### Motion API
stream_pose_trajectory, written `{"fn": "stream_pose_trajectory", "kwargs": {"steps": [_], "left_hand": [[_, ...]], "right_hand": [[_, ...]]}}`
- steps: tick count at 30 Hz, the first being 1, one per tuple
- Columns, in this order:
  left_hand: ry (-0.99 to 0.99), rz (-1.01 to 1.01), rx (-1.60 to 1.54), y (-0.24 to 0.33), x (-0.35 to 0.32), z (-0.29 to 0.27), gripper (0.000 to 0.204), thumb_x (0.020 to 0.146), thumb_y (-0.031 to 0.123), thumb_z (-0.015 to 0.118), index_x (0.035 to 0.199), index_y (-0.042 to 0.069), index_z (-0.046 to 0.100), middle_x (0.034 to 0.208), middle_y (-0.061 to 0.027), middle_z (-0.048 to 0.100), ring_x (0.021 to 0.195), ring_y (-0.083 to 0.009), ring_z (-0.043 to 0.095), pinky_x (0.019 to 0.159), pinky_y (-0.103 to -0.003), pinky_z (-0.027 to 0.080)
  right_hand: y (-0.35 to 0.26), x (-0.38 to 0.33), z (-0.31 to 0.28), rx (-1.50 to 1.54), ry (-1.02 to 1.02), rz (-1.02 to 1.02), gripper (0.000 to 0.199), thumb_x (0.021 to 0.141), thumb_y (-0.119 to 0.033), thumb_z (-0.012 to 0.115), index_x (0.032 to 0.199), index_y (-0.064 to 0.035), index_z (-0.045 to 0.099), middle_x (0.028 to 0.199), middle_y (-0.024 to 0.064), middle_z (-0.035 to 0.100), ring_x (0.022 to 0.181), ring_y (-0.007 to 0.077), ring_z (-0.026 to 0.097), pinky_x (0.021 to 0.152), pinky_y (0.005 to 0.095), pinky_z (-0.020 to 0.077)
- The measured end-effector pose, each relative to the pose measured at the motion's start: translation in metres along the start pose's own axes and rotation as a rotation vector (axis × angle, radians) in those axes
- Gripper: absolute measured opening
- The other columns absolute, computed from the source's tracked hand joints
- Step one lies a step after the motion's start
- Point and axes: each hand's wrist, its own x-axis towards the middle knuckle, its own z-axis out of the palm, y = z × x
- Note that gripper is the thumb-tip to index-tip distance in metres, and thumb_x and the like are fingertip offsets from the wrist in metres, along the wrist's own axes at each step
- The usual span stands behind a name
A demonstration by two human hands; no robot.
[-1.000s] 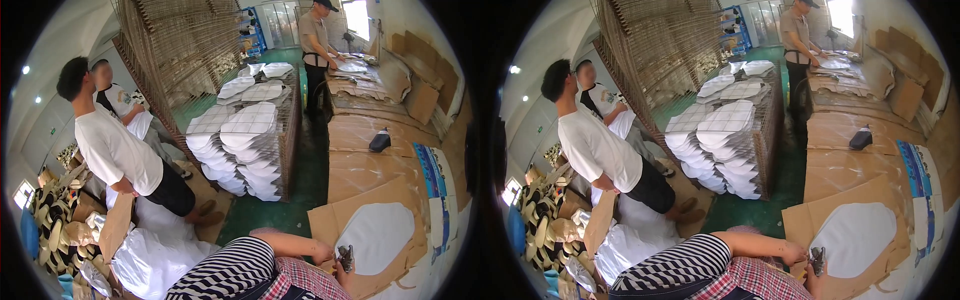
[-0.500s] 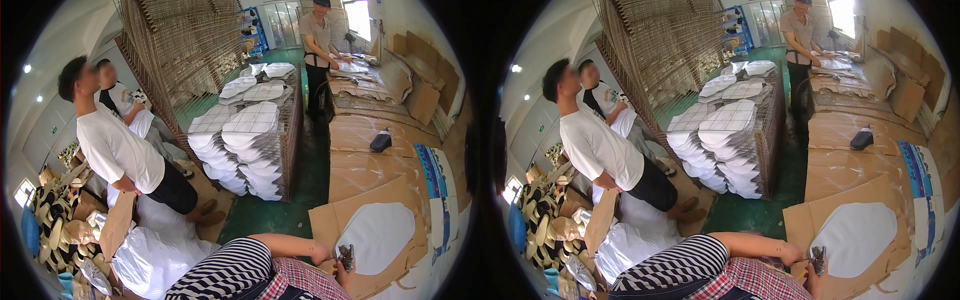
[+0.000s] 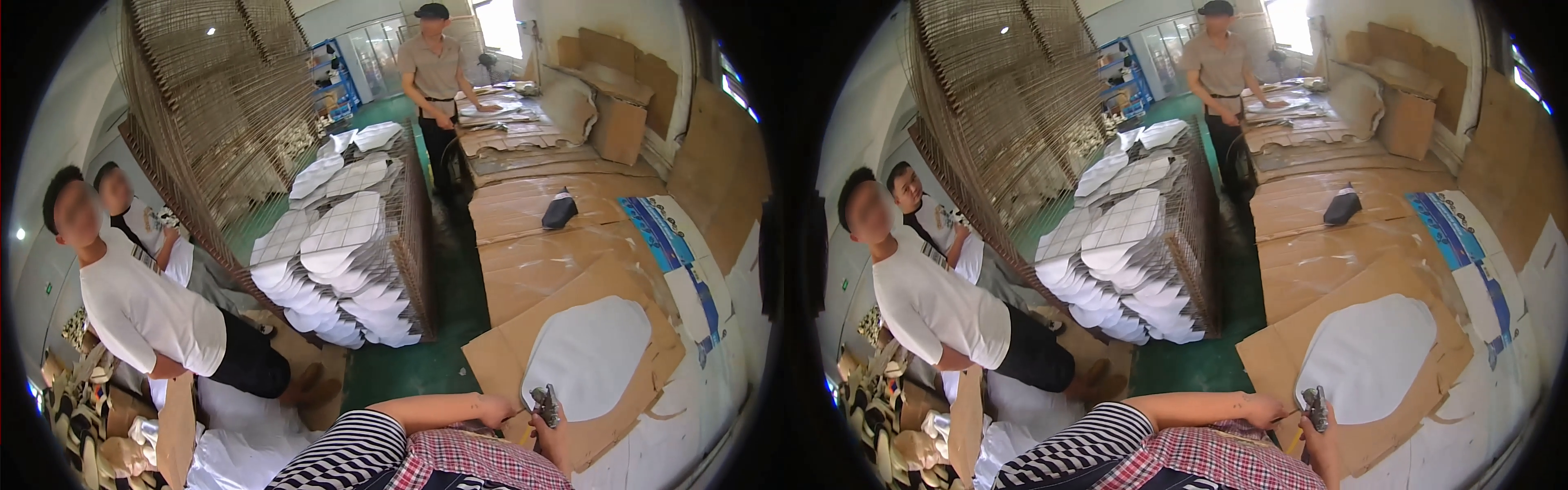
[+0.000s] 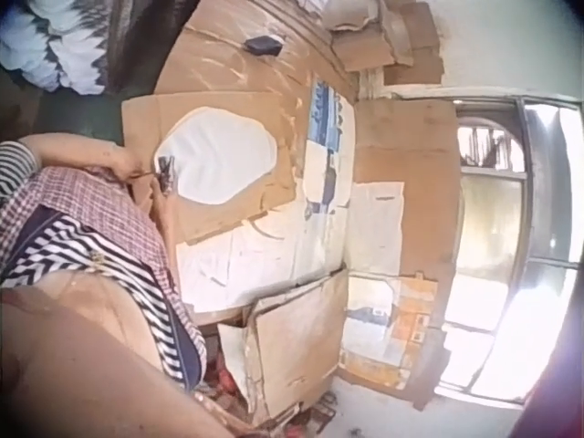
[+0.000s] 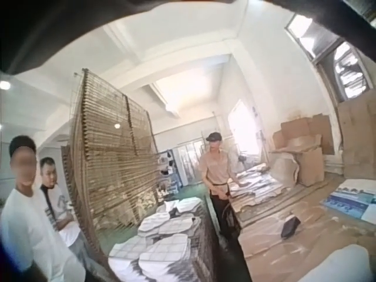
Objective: Apply adhesive to foam cushions and assemble them with fabric covers.
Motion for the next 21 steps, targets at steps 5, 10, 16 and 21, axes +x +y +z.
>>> {"fn": "stream_pose_trajectory", "kwargs": {"steps": [5,10,16,21], "left_hand": [[-0.062,0.018,0.074,0.001,0.003,-0.007,0.033,0.075,0.021,0.059,0.101,0.001,0.058,0.089,-0.0207,0.062,0.086,-0.0381,0.059,0.075,-0.045,0.047],[-0.064,0.001,0.045,-0.012,0.004,0.0,0.035,0.074,0.021,0.058,0.102,0.0,0.058,0.091,-0.0212,0.062,0.088,-0.038,0.059,0.076,-0.045,0.047],[-0.123,0.024,0.113,-0.014,0.014,0.007,0.042,0.071,0.024,0.058,0.106,0.0,0.057,0.096,-0.0216,0.062,0.092,-0.0373,0.058,0.081,-0.043,0.047],[-0.16,0.042,0.056,-0.015,0.015,0.007,0.043,0.072,0.022,0.057,0.107,-0.002,0.056,0.101,-0.0237,0.06,0.097,-0.0379,0.057,0.083,-0.043,0.046]], "right_hand": [[0.003,-0.002,-0.002,0.071,0.008,-0.031,0.052,0.081,-0.004,0.061,0.128,-0.0043,0.041,0.086,0.0048,0.058,0.069,0.0117,0.055,0.053,0.0251,0.0467],[0.005,0.002,0.002,0.041,-0.014,-0.091,0.046,0.079,-0.003,0.06,0.123,-0.0071,0.045,0.086,0.0042,0.057,0.069,0.0137,0.059,0.049,0.0257,0.0471],[0.035,0.012,-0.003,0.024,-0.113,-0.268,0.055,0.085,-0.012,0.06,0.135,-0.0091,0.04,0.109,0.0027,0.058,0.074,0.0111,0.051,0.058,0.022,0.0418],[0.053,0.021,-0.009,0.004,-0.153,-0.274,0.062,0.084,-0.01,0.061,0.14,-0.0094,0.034,0.121,0.0017,0.054,0.074,0.0083,0.048,0.054,0.0197,0.0376]]}}
